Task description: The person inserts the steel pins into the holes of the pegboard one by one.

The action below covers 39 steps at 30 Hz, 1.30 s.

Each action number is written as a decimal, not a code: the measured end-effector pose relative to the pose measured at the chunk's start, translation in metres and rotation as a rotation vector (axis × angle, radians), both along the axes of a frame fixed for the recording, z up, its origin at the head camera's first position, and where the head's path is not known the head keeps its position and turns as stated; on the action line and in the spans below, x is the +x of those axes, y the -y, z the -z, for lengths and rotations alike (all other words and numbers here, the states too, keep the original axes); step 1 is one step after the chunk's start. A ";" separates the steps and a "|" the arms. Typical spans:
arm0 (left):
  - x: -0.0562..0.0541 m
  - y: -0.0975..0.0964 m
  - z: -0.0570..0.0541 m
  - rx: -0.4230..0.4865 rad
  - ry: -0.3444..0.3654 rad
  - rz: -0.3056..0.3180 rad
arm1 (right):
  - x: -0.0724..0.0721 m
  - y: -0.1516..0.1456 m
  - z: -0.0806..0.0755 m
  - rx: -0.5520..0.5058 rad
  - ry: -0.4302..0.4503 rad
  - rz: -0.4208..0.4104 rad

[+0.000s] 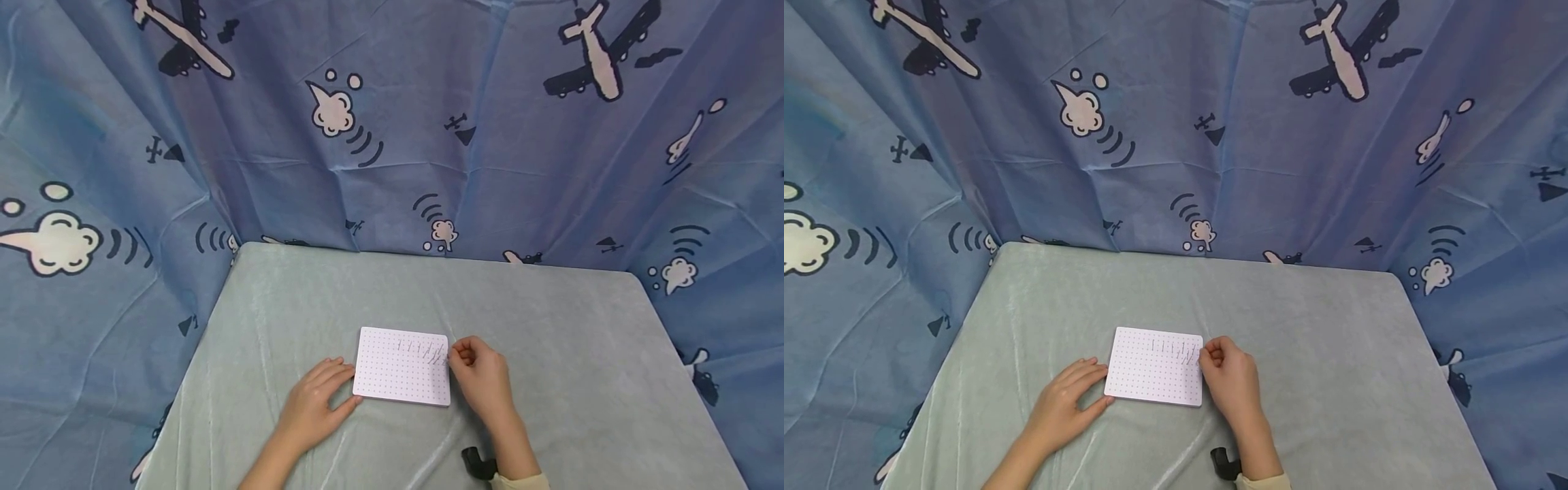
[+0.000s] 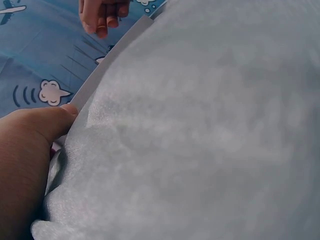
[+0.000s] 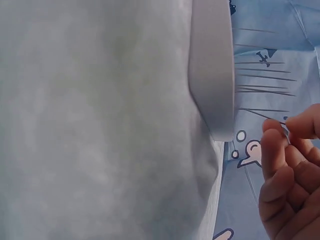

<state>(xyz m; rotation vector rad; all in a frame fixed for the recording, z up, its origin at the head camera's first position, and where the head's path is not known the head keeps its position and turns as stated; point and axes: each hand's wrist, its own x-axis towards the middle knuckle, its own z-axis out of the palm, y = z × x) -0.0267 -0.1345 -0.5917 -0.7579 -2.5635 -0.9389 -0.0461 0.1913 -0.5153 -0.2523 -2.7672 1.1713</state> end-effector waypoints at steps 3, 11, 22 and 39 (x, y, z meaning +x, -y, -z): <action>0.000 0.000 -0.001 -0.001 0.005 0.000 | 0.000 0.002 -0.001 -0.012 0.002 -0.011; 0.000 0.000 -0.001 -0.009 0.008 -0.005 | 0.000 0.002 0.002 -0.002 -0.042 -0.053; -0.001 0.000 -0.001 -0.004 0.015 0.000 | 0.001 0.001 0.005 0.057 -0.083 -0.127; 0.000 0.000 0.000 -0.016 0.032 -0.013 | 0.002 0.003 0.007 0.170 -0.174 -0.190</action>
